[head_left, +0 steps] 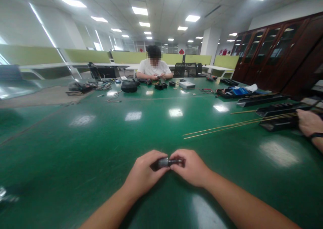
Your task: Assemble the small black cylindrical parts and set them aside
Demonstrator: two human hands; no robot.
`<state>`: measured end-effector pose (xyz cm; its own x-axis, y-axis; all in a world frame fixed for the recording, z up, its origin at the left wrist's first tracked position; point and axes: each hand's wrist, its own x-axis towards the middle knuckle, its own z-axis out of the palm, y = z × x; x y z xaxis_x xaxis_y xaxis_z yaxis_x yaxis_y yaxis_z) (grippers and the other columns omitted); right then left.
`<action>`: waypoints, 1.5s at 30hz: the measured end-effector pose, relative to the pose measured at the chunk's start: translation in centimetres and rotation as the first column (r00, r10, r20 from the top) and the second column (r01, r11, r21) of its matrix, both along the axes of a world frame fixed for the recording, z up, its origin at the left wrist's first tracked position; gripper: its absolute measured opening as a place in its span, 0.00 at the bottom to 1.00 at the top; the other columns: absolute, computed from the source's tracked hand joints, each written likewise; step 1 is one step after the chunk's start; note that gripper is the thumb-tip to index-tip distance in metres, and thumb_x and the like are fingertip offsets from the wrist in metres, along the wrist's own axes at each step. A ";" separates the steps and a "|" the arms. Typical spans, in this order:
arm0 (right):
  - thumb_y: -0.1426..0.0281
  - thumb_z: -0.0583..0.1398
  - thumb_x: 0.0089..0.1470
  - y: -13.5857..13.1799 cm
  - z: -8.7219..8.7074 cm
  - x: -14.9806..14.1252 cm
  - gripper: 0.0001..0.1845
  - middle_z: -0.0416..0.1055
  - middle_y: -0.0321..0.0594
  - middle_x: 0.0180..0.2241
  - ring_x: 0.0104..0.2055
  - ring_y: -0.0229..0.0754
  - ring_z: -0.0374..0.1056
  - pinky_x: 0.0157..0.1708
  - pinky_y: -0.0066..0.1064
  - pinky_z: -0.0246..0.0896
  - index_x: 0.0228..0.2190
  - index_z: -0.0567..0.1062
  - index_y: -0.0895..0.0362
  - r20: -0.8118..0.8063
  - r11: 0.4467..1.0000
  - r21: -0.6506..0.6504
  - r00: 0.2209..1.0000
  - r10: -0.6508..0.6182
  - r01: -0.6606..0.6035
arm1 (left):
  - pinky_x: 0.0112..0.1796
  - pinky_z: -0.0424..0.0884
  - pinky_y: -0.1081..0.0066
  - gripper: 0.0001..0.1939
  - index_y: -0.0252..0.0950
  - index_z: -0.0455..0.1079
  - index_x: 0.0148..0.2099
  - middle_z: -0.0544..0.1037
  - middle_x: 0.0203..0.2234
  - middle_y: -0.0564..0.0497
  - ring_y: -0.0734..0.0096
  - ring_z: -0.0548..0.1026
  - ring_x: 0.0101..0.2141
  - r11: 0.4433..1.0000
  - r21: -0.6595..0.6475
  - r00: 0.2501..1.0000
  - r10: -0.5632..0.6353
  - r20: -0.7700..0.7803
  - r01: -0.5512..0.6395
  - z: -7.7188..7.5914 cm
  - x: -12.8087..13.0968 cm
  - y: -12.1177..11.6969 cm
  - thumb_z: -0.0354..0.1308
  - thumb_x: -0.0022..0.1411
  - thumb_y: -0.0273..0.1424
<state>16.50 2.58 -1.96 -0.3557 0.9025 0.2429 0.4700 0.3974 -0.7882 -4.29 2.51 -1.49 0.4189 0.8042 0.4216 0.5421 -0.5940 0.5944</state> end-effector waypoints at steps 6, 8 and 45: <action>0.73 0.63 0.50 -0.1 0.0 0.1 0.11 0.77 0.36 0.31 0.30 0.39 0.69 0.31 0.28 0.60 0.38 0.80 0.53 0.026 1.000 0.029 1.000 0.000 0.000 | 0.39 0.71 0.74 0.09 0.43 0.74 0.44 0.79 0.36 0.54 0.71 0.76 0.37 1.000 0.004 1.000 0.007 0.006 -0.007 0.3 0.1 0.0 0.65 0.59 0.32; 0.72 0.63 0.50 -0.1 0.1 0.1 0.12 0.77 0.36 0.32 0.31 0.39 0.70 0.32 0.28 0.60 0.39 0.80 0.53 0.024 0.999 0.034 1.000 0.005 -0.006 | 0.39 0.71 0.73 0.09 0.42 0.74 0.43 0.79 0.36 0.53 0.70 0.76 0.37 1.000 0.011 1.000 0.006 0.014 -0.006 0.4 0.1 0.0 0.65 0.59 0.32; 0.71 0.65 0.51 0.2 0.3 0.4 0.05 0.76 0.37 0.30 0.31 0.39 0.69 0.32 0.28 0.59 0.33 0.81 0.56 0.026 0.997 0.078 1.000 0.014 -0.016 | 0.36 0.72 0.71 0.08 0.40 0.76 0.41 0.80 0.34 0.51 0.68 0.77 0.34 0.998 0.031 0.998 0.057 -0.003 -0.056 0.8 0.3 -0.1 0.65 0.57 0.32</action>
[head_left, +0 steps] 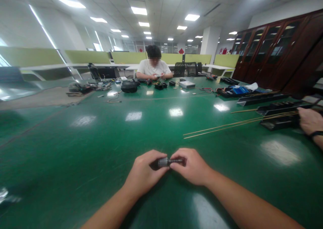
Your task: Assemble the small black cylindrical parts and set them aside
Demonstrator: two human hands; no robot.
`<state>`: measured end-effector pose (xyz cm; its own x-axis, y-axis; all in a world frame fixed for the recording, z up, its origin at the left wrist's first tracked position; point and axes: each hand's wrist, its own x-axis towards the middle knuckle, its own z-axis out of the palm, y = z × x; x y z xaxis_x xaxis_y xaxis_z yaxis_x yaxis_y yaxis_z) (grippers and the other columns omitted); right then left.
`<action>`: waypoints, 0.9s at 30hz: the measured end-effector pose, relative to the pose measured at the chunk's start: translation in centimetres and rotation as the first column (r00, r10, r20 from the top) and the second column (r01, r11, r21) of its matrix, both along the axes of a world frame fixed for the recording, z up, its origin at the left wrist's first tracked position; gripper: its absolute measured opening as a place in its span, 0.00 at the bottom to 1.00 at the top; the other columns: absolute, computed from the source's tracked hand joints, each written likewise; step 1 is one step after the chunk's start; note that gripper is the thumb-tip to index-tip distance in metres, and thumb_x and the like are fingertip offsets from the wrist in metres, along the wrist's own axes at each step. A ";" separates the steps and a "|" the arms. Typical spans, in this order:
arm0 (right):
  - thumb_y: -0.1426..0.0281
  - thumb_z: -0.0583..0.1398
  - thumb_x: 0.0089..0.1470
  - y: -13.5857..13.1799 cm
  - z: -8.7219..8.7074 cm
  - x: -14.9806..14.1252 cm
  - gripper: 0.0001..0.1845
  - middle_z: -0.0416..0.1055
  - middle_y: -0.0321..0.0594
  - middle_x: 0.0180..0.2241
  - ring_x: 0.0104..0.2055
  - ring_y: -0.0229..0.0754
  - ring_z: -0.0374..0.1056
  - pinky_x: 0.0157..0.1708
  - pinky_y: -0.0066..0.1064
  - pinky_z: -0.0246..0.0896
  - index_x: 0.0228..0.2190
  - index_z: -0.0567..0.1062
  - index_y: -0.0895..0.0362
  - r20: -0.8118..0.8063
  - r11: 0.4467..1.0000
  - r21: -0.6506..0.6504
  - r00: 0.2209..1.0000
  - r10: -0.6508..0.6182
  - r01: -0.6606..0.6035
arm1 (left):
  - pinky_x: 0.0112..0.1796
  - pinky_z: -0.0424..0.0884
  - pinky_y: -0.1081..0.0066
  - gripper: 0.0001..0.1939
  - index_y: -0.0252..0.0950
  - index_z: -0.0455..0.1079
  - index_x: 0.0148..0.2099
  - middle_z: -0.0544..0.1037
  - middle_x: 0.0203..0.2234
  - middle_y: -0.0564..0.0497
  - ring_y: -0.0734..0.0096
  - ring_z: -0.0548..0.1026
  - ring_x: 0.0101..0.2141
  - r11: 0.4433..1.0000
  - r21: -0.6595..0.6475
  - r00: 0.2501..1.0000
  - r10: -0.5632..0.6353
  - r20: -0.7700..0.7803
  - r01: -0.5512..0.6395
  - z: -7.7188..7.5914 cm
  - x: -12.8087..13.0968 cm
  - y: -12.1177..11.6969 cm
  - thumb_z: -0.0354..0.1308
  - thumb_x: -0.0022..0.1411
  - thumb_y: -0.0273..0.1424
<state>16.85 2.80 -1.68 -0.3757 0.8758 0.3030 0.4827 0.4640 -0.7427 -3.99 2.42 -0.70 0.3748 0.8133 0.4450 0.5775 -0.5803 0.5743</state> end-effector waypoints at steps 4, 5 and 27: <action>0.71 0.65 0.51 -0.1 0.2 0.0 0.04 0.76 0.37 0.29 0.30 0.38 0.68 0.30 0.27 0.58 0.32 0.81 0.56 -0.003 1.000 -0.003 1.000 -0.006 0.006 | 0.37 0.72 0.72 0.09 0.41 0.76 0.41 0.80 0.34 0.52 0.68 0.77 0.35 1.000 -0.002 1.000 0.004 0.003 -0.004 -0.1 0.0 0.0 0.66 0.57 0.32; 0.71 0.65 0.51 -0.1 0.2 0.0 0.04 0.76 0.37 0.29 0.30 0.38 0.68 0.30 0.28 0.58 0.32 0.81 0.56 -0.001 1.000 -0.002 1.000 -0.008 0.008 | 0.37 0.72 0.72 0.09 0.41 0.76 0.41 0.80 0.35 0.52 0.68 0.77 0.35 1.000 -0.003 1.000 0.003 0.004 -0.003 -0.2 -0.1 0.0 0.66 0.57 0.32; 0.71 0.65 0.52 0.0 0.0 0.1 0.04 0.75 0.36 0.29 0.29 0.38 0.67 0.29 0.27 0.57 0.32 0.80 0.56 -0.014 1.000 0.002 1.000 -0.025 0.025 | 0.38 0.72 0.71 0.10 0.41 0.76 0.42 0.80 0.35 0.52 0.68 0.77 0.36 1.000 -0.009 1.000 0.003 0.015 -0.003 -0.5 -0.3 0.1 0.66 0.57 0.33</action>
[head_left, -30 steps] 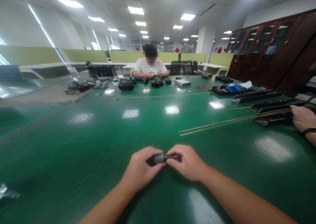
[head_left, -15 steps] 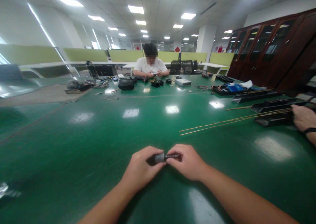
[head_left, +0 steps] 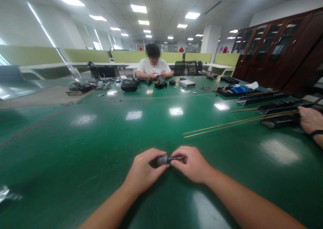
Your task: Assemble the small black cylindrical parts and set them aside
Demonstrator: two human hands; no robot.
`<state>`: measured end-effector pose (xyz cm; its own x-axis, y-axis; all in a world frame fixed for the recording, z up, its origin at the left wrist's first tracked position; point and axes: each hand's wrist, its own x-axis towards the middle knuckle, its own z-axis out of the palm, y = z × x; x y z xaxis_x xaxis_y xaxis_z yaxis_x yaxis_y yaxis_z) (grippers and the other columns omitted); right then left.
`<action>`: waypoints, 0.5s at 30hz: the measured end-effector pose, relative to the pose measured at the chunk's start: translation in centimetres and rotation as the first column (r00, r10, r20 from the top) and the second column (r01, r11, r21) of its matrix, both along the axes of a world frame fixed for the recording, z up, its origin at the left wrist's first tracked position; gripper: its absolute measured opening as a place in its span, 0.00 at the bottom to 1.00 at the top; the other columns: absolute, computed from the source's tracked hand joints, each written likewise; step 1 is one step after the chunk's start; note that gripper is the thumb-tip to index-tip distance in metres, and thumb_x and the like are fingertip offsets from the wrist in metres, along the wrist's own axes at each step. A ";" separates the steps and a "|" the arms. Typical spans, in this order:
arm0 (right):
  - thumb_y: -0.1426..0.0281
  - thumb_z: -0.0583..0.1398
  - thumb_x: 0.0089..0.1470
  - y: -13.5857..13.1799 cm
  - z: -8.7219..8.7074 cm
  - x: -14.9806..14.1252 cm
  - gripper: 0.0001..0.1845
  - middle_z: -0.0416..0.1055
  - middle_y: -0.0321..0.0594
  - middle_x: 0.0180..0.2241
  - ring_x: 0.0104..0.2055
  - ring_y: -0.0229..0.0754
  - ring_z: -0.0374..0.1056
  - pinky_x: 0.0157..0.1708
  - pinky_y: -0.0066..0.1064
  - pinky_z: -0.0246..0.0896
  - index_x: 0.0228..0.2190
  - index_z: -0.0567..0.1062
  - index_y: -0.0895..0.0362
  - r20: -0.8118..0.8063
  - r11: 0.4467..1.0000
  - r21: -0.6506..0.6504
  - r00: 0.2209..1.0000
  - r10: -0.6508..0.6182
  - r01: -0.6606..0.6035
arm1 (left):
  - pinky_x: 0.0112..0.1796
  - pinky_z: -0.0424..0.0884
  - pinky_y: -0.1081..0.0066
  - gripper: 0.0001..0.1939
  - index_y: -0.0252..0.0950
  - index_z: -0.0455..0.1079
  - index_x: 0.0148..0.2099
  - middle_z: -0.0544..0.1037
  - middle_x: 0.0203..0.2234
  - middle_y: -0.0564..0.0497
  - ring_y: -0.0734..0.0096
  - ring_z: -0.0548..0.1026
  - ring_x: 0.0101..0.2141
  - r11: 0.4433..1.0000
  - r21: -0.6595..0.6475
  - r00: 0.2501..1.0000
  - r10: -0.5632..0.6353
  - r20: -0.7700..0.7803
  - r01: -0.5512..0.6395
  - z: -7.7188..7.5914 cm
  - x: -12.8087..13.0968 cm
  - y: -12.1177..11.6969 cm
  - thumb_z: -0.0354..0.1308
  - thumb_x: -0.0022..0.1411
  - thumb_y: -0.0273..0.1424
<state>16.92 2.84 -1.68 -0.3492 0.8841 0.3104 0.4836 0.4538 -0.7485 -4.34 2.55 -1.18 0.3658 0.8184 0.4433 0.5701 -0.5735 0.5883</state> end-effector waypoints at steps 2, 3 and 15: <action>0.71 0.64 0.52 0.0 0.1 0.0 0.04 0.75 0.36 0.28 0.29 0.37 0.67 0.28 0.27 0.57 0.32 0.80 0.56 -0.001 1.000 -0.006 1.000 -0.007 0.007 | 0.38 0.72 0.72 0.10 0.42 0.75 0.43 0.80 0.36 0.53 0.69 0.77 0.36 1.000 0.002 1.000 0.009 0.000 -0.009 0.0 0.0 0.0 0.66 0.57 0.33; 0.71 0.64 0.52 0.0 0.1 0.1 0.04 0.75 0.37 0.28 0.28 0.37 0.66 0.28 0.27 0.57 0.32 0.80 0.56 -0.002 1.000 -0.009 1.000 -0.013 0.013 | 0.38 0.72 0.72 0.10 0.42 0.75 0.43 0.80 0.36 0.53 0.69 0.77 0.36 1.000 0.004 1.000 0.016 0.000 -0.016 0.1 0.0 0.0 0.66 0.57 0.33; 0.71 0.64 0.51 0.0 0.1 -0.1 0.05 0.72 0.35 0.25 0.26 0.37 0.65 0.27 0.27 0.56 0.32 0.80 0.56 -0.012 0.995 -0.046 0.996 -0.092 0.091 | 0.39 0.71 0.71 0.11 0.41 0.75 0.42 0.79 0.36 0.53 0.68 0.76 0.36 0.996 0.047 0.997 0.078 0.003 -0.078 0.2 -0.2 0.2 0.66 0.55 0.30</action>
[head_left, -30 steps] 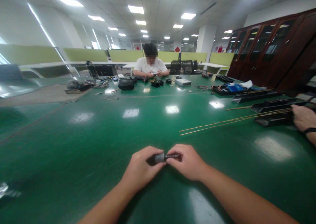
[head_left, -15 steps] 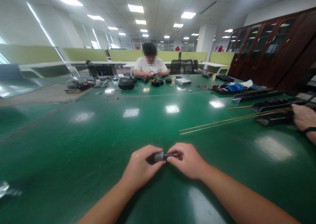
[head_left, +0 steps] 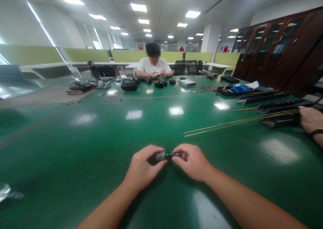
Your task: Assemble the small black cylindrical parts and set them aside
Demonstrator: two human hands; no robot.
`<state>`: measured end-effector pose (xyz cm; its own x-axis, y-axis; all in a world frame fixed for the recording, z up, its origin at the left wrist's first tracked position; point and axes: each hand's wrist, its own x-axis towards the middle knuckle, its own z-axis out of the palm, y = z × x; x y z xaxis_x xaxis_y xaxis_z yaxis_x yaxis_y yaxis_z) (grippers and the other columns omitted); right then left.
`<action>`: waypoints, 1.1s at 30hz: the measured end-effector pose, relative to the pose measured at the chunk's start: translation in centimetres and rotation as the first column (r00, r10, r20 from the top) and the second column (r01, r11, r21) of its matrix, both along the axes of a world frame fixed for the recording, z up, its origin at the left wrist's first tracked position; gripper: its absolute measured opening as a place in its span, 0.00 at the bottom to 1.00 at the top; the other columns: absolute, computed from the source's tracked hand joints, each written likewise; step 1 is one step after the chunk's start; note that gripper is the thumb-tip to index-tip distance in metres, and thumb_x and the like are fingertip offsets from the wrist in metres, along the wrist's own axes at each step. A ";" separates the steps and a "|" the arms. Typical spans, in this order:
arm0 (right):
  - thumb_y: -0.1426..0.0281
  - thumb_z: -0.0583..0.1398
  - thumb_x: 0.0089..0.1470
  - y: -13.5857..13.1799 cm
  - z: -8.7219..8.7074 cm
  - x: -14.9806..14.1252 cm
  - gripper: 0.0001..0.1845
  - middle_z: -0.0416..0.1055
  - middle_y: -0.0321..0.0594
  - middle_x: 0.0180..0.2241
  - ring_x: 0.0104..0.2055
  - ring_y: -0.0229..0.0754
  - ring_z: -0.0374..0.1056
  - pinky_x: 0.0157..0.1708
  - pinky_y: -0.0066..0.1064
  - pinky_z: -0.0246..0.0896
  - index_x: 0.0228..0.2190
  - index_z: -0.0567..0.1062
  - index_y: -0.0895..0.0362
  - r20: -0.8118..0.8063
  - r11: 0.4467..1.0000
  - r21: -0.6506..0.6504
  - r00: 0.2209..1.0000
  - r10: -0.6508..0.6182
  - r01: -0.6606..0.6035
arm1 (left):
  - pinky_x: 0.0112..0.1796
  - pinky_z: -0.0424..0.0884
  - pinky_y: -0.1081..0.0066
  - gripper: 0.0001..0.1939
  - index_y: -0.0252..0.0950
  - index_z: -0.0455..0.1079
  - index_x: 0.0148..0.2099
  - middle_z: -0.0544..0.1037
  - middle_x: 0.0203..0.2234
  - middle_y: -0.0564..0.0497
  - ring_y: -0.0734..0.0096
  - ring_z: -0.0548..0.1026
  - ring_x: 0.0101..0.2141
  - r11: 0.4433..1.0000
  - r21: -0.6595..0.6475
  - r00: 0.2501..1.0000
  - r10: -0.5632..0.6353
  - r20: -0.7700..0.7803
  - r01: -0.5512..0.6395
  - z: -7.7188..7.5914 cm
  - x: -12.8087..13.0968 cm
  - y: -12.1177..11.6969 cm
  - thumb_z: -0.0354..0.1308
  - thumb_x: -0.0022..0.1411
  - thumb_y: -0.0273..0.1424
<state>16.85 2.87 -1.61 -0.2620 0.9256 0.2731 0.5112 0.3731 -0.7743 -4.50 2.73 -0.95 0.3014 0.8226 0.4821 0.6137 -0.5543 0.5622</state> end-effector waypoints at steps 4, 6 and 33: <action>0.71 0.64 0.51 0.0 0.0 0.1 0.05 0.72 0.35 0.25 0.26 0.37 0.65 0.26 0.27 0.57 0.32 0.80 0.57 -0.018 1.000 -0.011 1.000 -0.018 0.018 | 0.39 0.71 0.70 0.11 0.41 0.75 0.42 0.79 0.36 0.52 0.67 0.76 0.36 1.000 -0.012 1.000 0.013 0.012 -0.013 0.2 0.0 0.0 0.66 0.55 0.30; 0.70 0.64 0.51 0.0 0.0 0.1 0.05 0.72 0.35 0.25 0.26 0.37 0.66 0.26 0.27 0.58 0.33 0.80 0.57 -0.027 1.000 -0.020 0.999 -0.021 0.020 | 0.40 0.72 0.69 0.11 0.41 0.74 0.42 0.79 0.36 0.52 0.67 0.76 0.37 1.000 -0.018 1.000 0.022 0.023 -0.021 0.2 -0.1 0.0 0.66 0.55 0.30; 0.69 0.63 0.51 0.3 -0.3 0.3 0.06 0.74 0.35 0.26 0.26 0.37 0.66 0.27 0.27 0.59 0.33 0.79 0.56 -0.062 0.995 0.001 0.993 -0.097 0.097 | 0.42 0.71 0.66 0.13 0.41 0.74 0.42 0.79 0.37 0.52 0.65 0.77 0.38 0.988 -0.110 0.991 0.115 0.065 -0.107 -0.4 -0.5 0.7 0.66 0.53 0.35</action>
